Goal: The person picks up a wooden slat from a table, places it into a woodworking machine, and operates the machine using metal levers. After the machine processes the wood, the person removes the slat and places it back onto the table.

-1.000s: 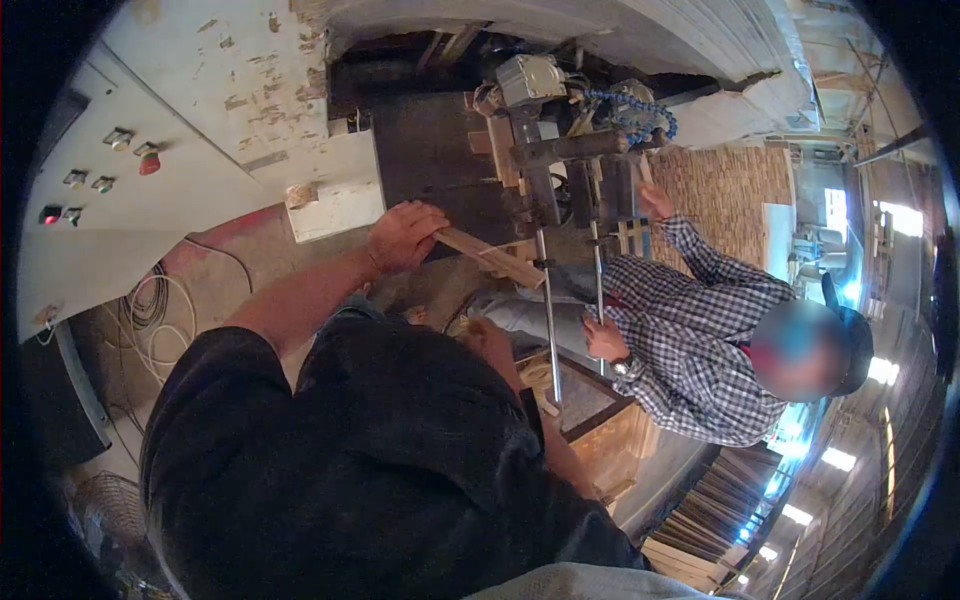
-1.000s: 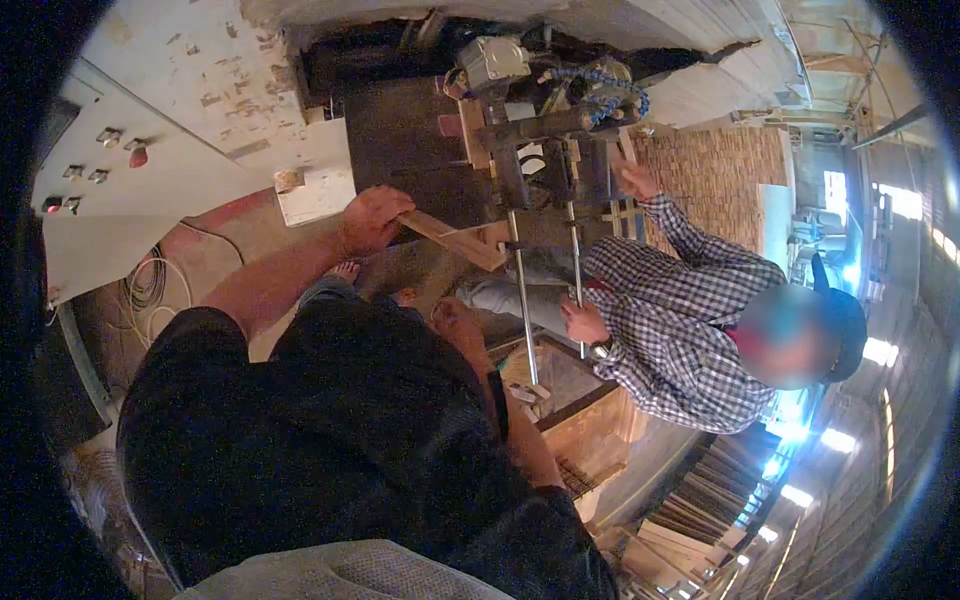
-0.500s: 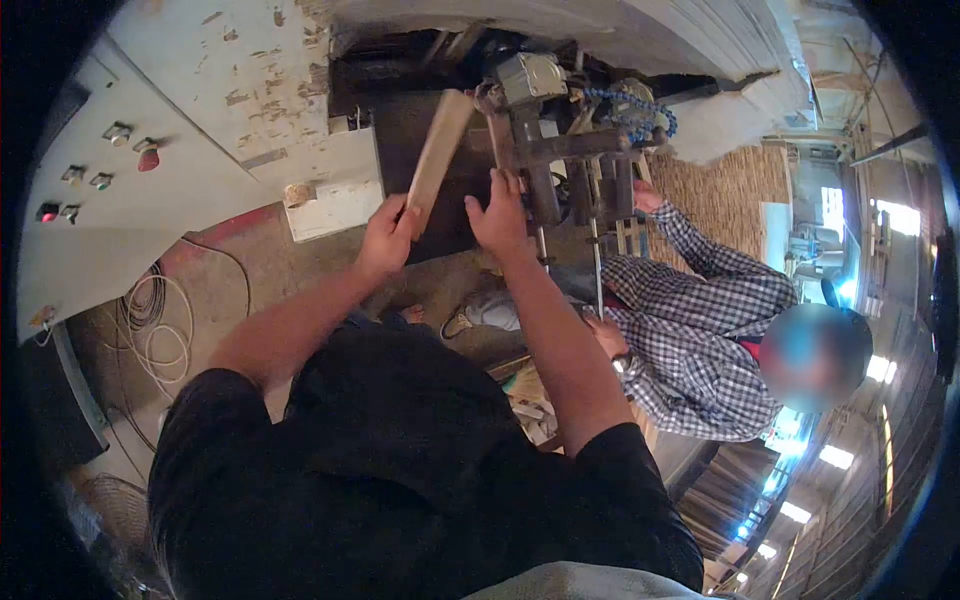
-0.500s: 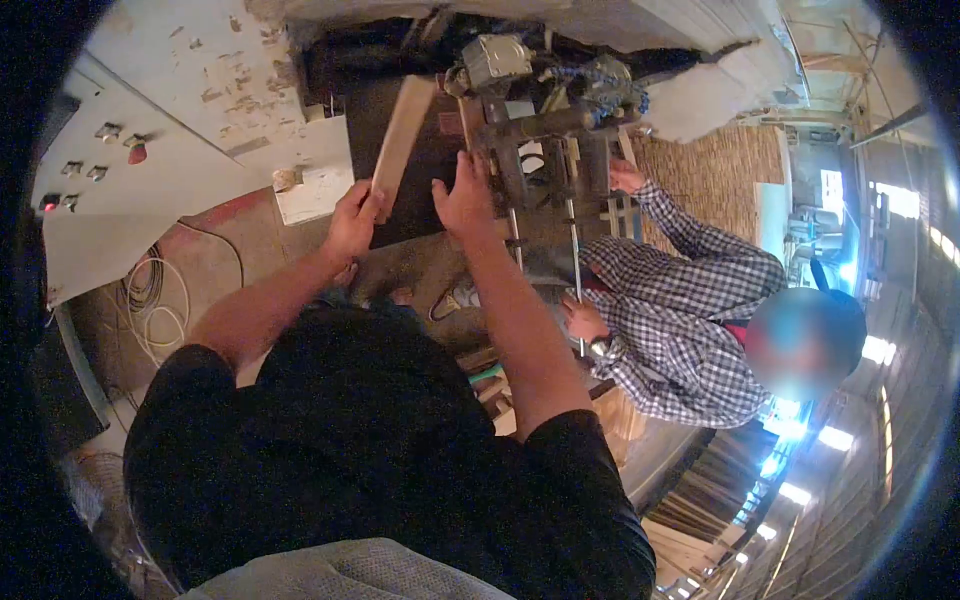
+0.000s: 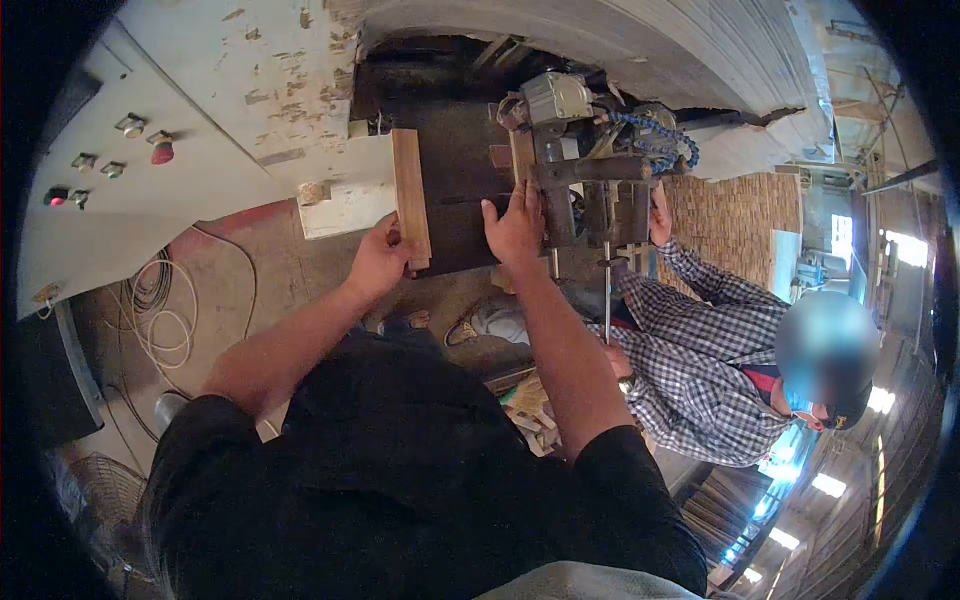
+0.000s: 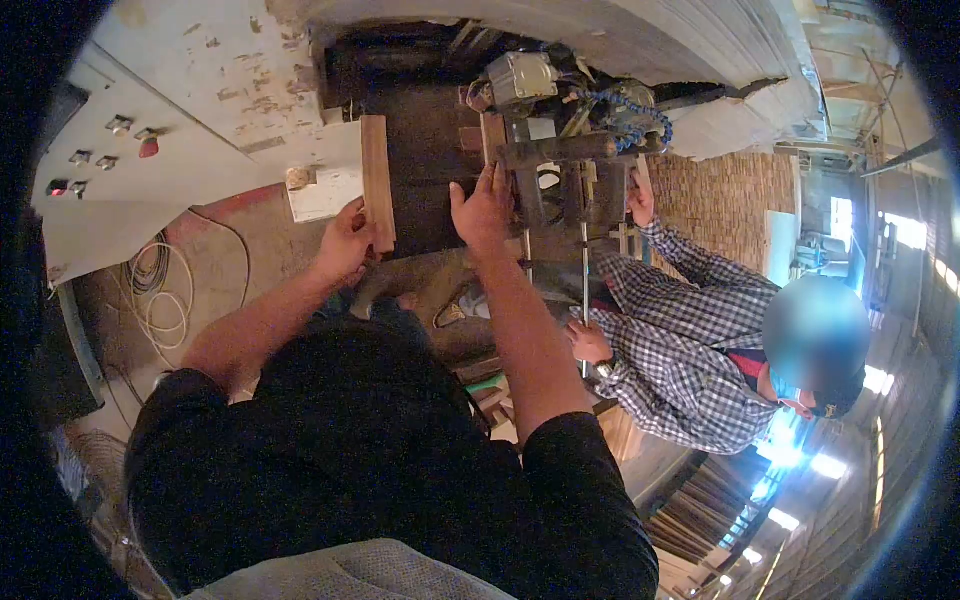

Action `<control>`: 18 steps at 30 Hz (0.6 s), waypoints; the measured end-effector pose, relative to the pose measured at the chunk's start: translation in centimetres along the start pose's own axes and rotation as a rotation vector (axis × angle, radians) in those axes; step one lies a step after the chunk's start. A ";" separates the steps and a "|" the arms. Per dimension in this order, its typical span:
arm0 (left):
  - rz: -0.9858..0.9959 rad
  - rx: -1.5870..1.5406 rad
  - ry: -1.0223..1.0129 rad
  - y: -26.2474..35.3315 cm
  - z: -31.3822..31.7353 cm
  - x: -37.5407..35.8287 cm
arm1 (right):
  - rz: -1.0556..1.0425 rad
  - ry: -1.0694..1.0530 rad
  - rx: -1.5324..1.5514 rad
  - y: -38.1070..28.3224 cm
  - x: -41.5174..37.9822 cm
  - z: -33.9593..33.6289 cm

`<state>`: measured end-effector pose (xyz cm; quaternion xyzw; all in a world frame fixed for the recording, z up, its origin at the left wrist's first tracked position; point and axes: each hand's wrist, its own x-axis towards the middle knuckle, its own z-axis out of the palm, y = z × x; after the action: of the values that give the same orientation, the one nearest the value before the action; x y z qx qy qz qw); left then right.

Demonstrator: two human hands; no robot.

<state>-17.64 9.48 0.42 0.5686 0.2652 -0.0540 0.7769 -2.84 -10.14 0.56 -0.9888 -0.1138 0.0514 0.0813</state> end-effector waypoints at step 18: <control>0.126 -0.067 -0.043 4.1 7.0 10.2 | -0.016 0.367 0.266 -0.6 -10.3 1.6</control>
<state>-4.89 6.71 0.56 0.5564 0.2136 -0.0083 0.8029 -13.13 -11.70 -0.06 -0.9613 -0.0970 -0.1154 0.2305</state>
